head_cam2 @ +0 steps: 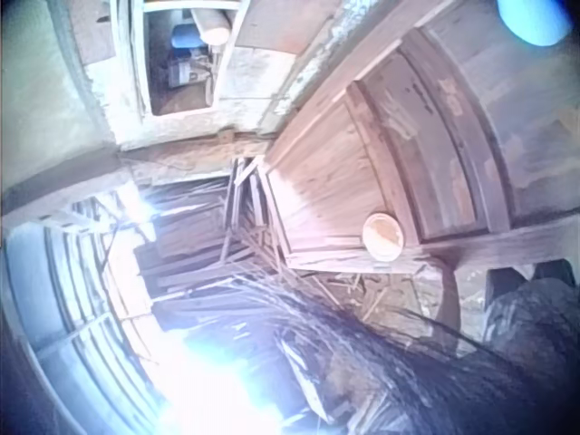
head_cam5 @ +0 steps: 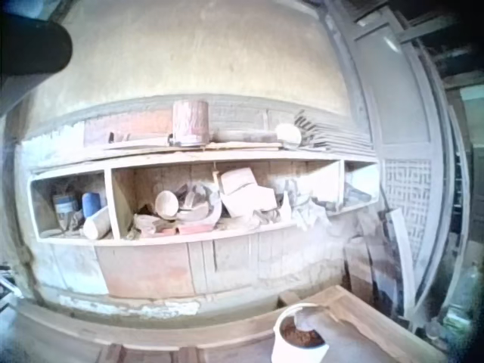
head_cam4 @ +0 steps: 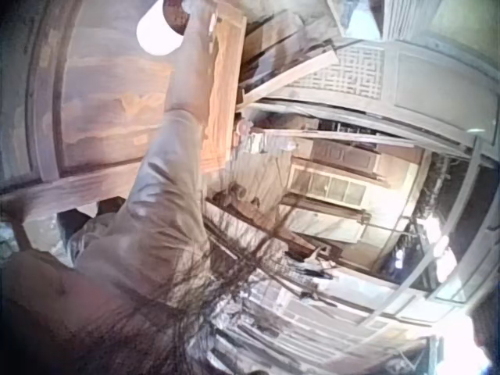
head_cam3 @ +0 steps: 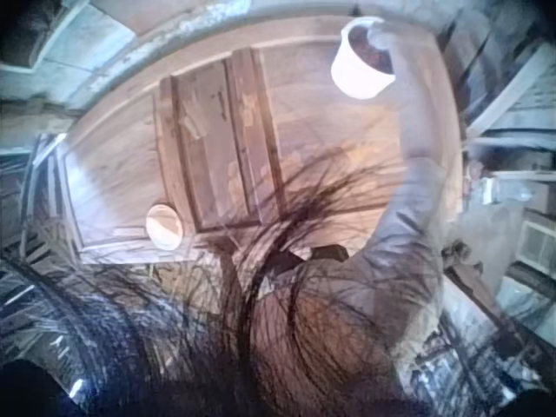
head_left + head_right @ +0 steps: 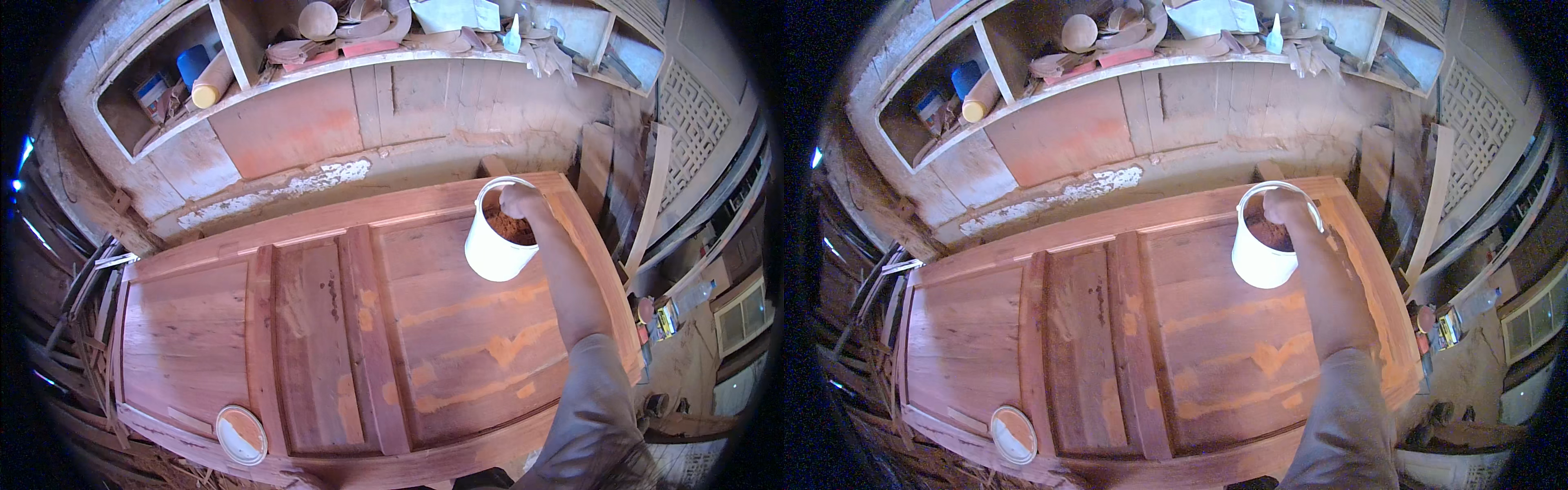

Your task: The person applies a wood filler substance to the recesses of a large wooden door using a small scraper tool, repeatedly dipping the tool into a white bucket.

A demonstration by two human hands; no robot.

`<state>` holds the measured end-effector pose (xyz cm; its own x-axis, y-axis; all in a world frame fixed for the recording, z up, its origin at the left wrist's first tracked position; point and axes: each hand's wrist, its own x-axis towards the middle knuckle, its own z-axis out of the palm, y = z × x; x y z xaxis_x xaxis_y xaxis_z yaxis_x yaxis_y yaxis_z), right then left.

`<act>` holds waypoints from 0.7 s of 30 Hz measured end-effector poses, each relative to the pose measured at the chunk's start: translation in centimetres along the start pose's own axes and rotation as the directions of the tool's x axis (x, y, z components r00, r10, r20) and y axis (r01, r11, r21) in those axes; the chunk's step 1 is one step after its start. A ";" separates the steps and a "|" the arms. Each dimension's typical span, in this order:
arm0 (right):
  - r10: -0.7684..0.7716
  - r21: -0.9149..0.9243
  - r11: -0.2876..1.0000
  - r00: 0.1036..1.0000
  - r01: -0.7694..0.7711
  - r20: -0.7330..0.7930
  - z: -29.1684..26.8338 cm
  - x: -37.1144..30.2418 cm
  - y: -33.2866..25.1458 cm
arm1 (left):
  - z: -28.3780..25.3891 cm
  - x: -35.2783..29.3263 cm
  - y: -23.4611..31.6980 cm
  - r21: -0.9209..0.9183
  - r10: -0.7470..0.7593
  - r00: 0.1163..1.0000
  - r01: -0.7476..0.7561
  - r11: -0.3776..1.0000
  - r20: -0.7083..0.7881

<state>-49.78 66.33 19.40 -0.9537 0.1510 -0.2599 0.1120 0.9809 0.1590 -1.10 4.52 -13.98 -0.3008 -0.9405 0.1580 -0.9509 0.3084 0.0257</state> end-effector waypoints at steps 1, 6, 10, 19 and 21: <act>-0.001 0.003 1.000 1.000 0.001 -0.003 0.5 0.2 0.0 | 0.0 0.0 -0.4 -0.002 -0.003 1.000 0.003 1.000 0.000; -0.162 -0.039 0.985 0.979 0.168 0.123 -0.5 -1.4 2.6 | 0.7 -0.2 -1.9 0.002 -0.023 1.000 0.023 1.000 -0.001; 0.063 0.493 0.856 0.978 -0.156 0.201 -4.9 -7.4 1.9 | -0.1 0.8 -3.1 0.033 -0.069 0.998 0.069 0.997 -0.011; -0.094 -0.025 0.995 0.995 0.094 -0.021 1.1 -0.9 0.1 | 1.9 0.1 -4.7 0.034 -0.091 0.996 0.091 0.995 0.005; -0.062 -0.081 0.995 0.997 0.066 0.056 1.0 0.3 0.2 | 2.5 -0.2 -5.0 0.045 -0.093 0.996 0.093 0.995 0.005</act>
<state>-49.71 66.69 18.38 -0.9419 0.0965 -0.3218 0.0256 0.9757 0.2177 3.53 2.78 -16.62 -0.2113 -0.9659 0.1498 -0.9770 0.2132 -0.0037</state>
